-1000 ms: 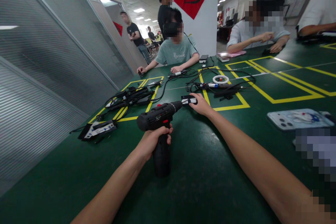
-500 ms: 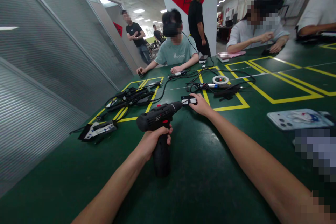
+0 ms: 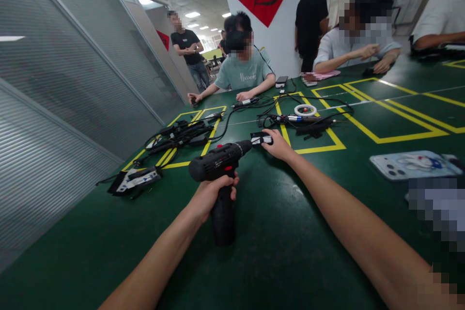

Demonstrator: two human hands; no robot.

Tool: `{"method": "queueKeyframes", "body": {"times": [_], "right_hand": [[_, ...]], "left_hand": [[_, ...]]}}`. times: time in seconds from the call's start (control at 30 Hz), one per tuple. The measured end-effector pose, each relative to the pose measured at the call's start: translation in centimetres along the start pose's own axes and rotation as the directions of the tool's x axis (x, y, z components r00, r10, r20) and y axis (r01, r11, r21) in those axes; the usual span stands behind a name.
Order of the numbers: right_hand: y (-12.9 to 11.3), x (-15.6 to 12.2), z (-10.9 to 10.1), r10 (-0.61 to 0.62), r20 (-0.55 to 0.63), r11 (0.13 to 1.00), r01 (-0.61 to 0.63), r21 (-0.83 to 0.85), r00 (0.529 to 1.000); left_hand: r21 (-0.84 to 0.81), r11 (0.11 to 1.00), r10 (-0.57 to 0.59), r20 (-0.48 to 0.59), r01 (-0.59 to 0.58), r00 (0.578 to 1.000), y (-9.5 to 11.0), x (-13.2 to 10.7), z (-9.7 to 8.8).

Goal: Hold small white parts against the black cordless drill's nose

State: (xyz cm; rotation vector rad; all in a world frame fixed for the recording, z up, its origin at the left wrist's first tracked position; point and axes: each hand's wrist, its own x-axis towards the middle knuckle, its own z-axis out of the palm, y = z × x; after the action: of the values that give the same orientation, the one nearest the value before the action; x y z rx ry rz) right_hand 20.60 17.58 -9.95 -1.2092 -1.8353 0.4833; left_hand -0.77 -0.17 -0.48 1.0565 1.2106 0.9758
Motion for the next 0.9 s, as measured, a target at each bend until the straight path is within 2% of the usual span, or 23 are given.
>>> {"method": "queueKeyframes", "body": {"times": [0.27,0.67,0.9], "right_hand": [[-0.17,-0.12,-0.14,-0.006,-0.003,1.000,0.006,-0.003,1.000],[0.07,-0.01,0.04,-0.010,-0.005,1.000,0.010,0.006,1.000],[0.06,0.01,0.02,-0.010,-0.005,1.000,0.010,0.007,1.000]], "left_hand": [[0.019,1.000,0.018,0.026,-0.018,1.000,-0.19,0.09,-0.22],[0.002,1.000,0.010,0.004,-0.010,1.000,0.11,-0.02,0.13],[0.011,1.000,0.024,0.035,-0.025,0.999,-0.25,0.10,-0.24]]}}
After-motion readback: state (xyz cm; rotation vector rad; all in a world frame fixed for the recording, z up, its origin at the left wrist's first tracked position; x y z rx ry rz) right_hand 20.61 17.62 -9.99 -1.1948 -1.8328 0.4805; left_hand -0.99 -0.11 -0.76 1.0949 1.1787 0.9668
